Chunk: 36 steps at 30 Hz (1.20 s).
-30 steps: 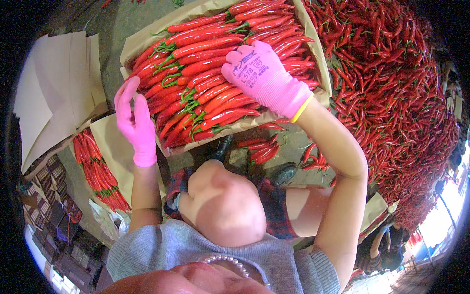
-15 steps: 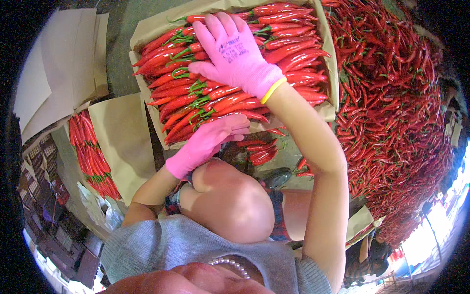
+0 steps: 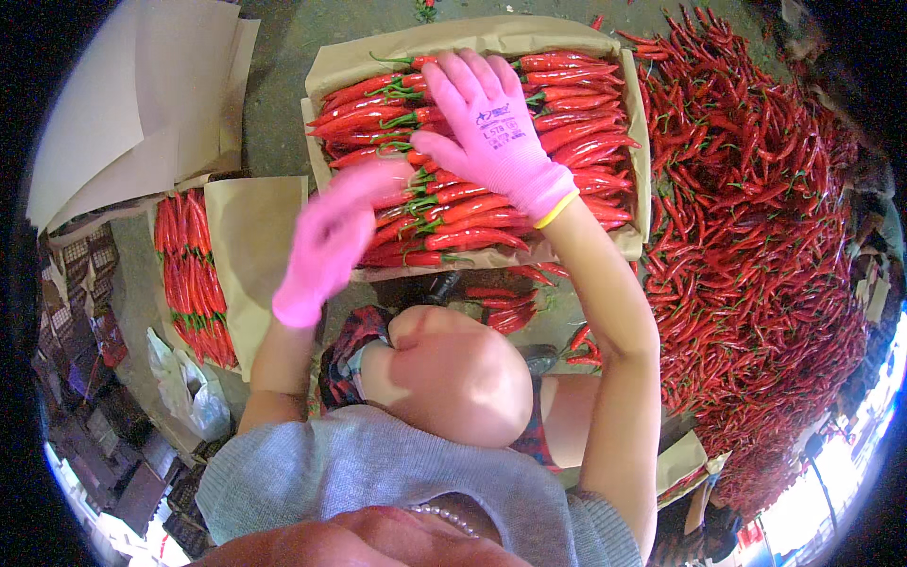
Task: The person sorts red peppers by hand, places them into a cardboard box, folds paper liners over the contents, and carries the box to a scale.
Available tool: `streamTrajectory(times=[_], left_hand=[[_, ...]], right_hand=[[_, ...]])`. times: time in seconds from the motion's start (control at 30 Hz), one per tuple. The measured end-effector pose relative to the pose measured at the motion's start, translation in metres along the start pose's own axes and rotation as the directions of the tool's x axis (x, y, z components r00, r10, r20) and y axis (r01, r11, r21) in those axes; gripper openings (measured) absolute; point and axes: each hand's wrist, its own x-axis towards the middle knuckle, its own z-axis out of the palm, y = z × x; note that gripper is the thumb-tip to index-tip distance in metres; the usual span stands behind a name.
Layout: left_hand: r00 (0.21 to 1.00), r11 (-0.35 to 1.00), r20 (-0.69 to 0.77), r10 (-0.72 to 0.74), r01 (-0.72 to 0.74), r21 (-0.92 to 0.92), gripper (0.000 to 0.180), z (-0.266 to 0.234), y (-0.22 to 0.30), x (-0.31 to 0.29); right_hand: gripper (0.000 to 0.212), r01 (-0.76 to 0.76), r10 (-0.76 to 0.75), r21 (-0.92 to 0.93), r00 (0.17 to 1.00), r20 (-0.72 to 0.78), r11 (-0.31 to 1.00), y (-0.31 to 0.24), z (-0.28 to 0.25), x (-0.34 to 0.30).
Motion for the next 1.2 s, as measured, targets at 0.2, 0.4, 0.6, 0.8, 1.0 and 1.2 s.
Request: streamTrajectory(times=[0.2, 0.4, 0.6, 0.8, 1.0, 1.2], left_hand=[[0.942, 0.377, -0.19, 0.278, 0.075, 0.923, 0.065, -0.035, -0.073, 0.046], [0.931, 0.444, -0.248, 0.268, 0.109, 0.889, 0.066, -0.019, -0.101, 0.041], [0.935, 0.466, -0.279, 0.22, 0.15, 0.872, 0.071, -0.024, -0.109, 0.033], [0.79, 0.63, -0.45, 0.416, 0.107, 0.769, 0.069, -0.065, -0.099, -0.007], [0.822, 0.68, -0.508, 0.256, 0.221, 0.7, 0.067, 0.027, -0.078, -0.075], [0.969, 0.685, -0.245, 0.002, 0.178, 0.707, 0.06, 0.076, -0.095, -0.018]], right_hand=[[0.068, -0.086, 0.083, -0.094, 0.996, -0.037, 0.992, 0.001, 0.009, 0.009], [0.065, -0.132, 0.141, -0.112, 0.987, 0.08, 0.985, 0.019, 0.048, 0.003], [0.066, -0.122, 0.134, -0.1, 0.982, 0.134, 0.988, 0.009, 0.051, 0.003], [0.062, -0.119, 0.115, 0.021, 0.984, 0.133, 0.993, 0.011, 0.014, 0.01], [0.046, -0.461, 0.46, 0.011, 0.883, -0.092, 0.887, 0.06, -0.119, -0.128], [0.038, -0.813, 0.769, 0.21, 0.583, 0.263, 0.544, 0.012, -0.14, -0.175]])
